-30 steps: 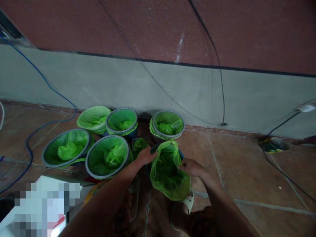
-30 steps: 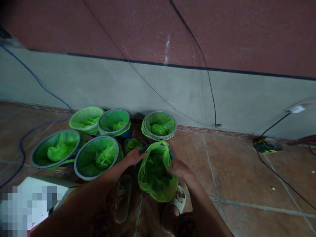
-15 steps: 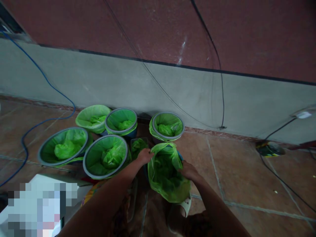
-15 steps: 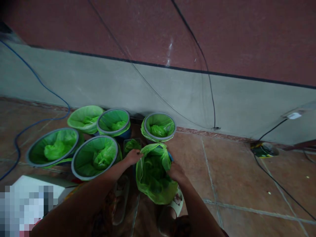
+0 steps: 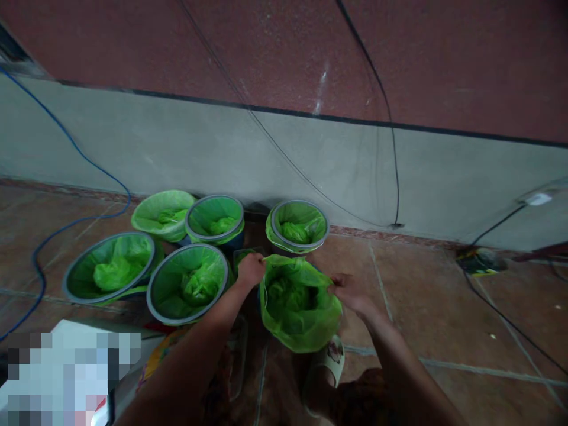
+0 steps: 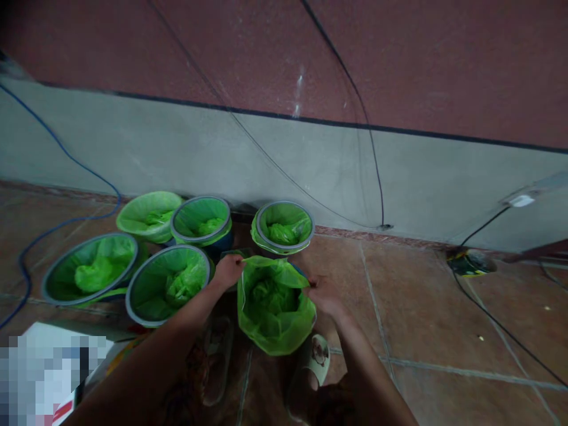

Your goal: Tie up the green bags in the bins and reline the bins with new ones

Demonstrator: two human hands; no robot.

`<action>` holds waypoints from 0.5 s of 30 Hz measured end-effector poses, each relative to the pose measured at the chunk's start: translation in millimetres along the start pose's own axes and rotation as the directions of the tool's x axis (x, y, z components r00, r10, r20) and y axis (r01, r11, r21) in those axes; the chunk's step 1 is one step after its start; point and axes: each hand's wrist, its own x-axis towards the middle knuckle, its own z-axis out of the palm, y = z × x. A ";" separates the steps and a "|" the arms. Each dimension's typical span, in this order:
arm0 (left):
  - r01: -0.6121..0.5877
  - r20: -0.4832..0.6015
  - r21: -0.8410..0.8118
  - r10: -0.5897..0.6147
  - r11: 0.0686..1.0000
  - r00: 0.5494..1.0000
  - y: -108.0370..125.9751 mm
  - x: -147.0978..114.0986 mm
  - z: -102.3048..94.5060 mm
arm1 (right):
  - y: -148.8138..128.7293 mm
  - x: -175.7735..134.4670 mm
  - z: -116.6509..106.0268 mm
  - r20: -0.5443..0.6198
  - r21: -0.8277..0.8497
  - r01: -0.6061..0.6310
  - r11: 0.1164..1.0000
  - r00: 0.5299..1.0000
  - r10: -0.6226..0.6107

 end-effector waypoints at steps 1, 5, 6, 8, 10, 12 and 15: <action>-0.010 -0.008 0.001 0.010 1.000 1.000 -0.8 0.4 -0.7 | -2.4 -2.3 -2.6 -0.007 -0.071 -0.013 0.997 1.000 0.013; -0.050 0.041 0.041 0.048 0.998 0.998 -4.0 0.8 4.4 | -9.8 -7.3 -4.5 -0.096 -0.448 -0.179 0.876 0.984 0.152; -0.055 0.064 0.051 0.052 0.997 0.997 -4.7 0.7 6.8 | -10.4 -7.7 -3.1 -0.089 -0.488 -0.191 0.852 0.982 0.169; -0.059 0.086 0.049 0.055 0.997 0.995 -5.9 0.8 11.8 | -9.8 -7.5 0.7 -0.042 -0.513 -0.158 0.844 0.986 0.159; -0.068 0.086 0.002 0.068 0.998 0.994 -7.7 1.7 16.8 | -7.5 -6.6 4.0 -0.016 -0.515 -0.139 0.846 0.988 0.153; -0.081 0.082 -0.101 0.090 0.992 0.993 -10.3 3.5 21.7 | -4.0 -5.4 5.8 -0.027 -0.527 -0.153 0.836 0.986 0.163; -0.060 0.091 -0.345 0.097 0.937 0.991 -14.5 5.9 28.4 | 3.6 -4.0 5.9 -0.035 -0.541 -0.167 0.824 0.984 0.177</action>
